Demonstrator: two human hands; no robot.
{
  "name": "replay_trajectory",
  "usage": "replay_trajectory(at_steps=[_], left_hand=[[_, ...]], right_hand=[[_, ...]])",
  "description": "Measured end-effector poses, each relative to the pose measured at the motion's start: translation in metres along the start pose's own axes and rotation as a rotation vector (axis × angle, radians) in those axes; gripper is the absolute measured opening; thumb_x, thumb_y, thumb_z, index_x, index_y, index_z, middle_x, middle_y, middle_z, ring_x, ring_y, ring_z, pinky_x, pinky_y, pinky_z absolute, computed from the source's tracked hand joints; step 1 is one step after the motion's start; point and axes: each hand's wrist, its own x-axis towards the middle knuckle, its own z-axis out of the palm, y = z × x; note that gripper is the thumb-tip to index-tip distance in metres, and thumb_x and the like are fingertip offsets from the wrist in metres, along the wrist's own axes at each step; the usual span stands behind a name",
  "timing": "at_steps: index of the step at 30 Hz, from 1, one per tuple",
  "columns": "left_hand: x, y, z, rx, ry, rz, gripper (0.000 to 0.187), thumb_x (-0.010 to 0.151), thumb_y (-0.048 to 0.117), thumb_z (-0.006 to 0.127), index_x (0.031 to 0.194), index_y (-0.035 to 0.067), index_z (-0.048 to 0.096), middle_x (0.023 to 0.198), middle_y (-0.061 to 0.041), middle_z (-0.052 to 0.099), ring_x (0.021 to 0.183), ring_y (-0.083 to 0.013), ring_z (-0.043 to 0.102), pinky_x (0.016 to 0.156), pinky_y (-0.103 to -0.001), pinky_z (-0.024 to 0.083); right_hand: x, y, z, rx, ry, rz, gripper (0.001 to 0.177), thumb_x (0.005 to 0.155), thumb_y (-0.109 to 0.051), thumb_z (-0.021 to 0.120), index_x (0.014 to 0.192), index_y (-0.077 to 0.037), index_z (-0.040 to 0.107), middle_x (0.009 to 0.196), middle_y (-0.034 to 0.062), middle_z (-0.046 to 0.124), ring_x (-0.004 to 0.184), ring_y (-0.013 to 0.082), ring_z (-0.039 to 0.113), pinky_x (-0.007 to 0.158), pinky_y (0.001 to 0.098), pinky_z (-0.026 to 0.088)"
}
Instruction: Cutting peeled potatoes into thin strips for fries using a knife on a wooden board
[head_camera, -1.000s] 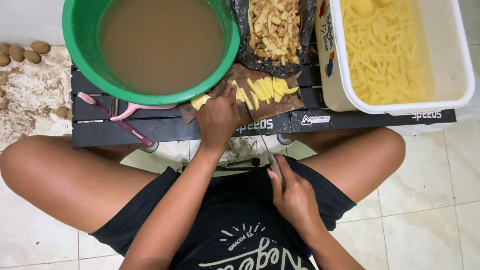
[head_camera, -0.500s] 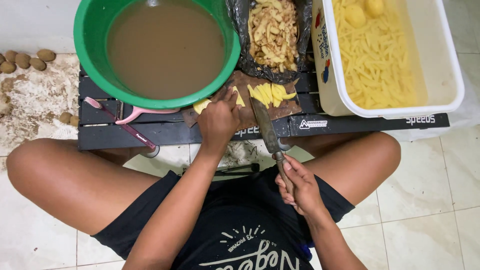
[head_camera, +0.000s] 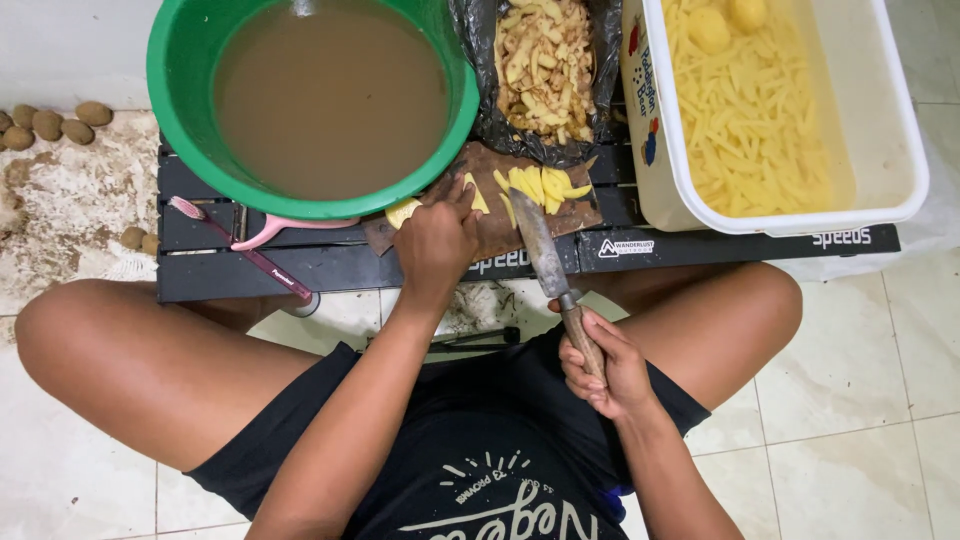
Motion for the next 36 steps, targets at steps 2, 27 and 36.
replay_trajectory(at_steps=[2, 27, 36], left_hand=[[0.001, 0.000, -0.001, 0.005, -0.002, 0.001, 0.043, 0.088, 0.037, 0.065, 0.131, 0.036, 0.069, 0.141, 0.016, 0.062, 0.094, -0.0451, 0.072, 0.085, -0.061, 0.060], [-0.013, -0.008, 0.004, -0.179, 0.194, 0.099, 0.037, 0.090, 0.021, 0.065, 0.125, 0.017, 0.075, 0.133, 0.003, 0.070, 0.092, -0.0461, 0.071, 0.072, -0.064, 0.059], [-0.012, -0.010, 0.006, -0.165, 0.184, 0.049, 0.036, 0.088, 0.023, 0.066, 0.122, 0.020, 0.076, 0.131, 0.007, 0.070, 0.090, -0.0493, 0.070, 0.074, -0.067, 0.059]], right_hand=[[0.000, -0.003, -0.003, -0.005, -0.001, -0.019, 0.036, 0.105, -0.024, 0.047, 0.135, -0.005, 0.051, 0.061, 0.0123, 0.036, 0.027, 0.0150, 0.035, 0.015, 0.0242, 0.027], [0.009, 0.008, 0.084, -1.603, 0.199, -0.491, 0.049, 0.102, -0.034, 0.053, 0.141, -0.005, 0.059, 0.100, 0.0297, 0.075, 0.091, 0.0521, 0.071, 0.071, 0.0626, 0.058], [0.016, 0.035, 0.075, -1.842, 0.346, -0.648, 0.047, 0.101, -0.036, 0.053, 0.143, -0.016, 0.059, 0.084, 0.0198, 0.074, 0.066, 0.0496, 0.070, 0.057, 0.0633, 0.057]])
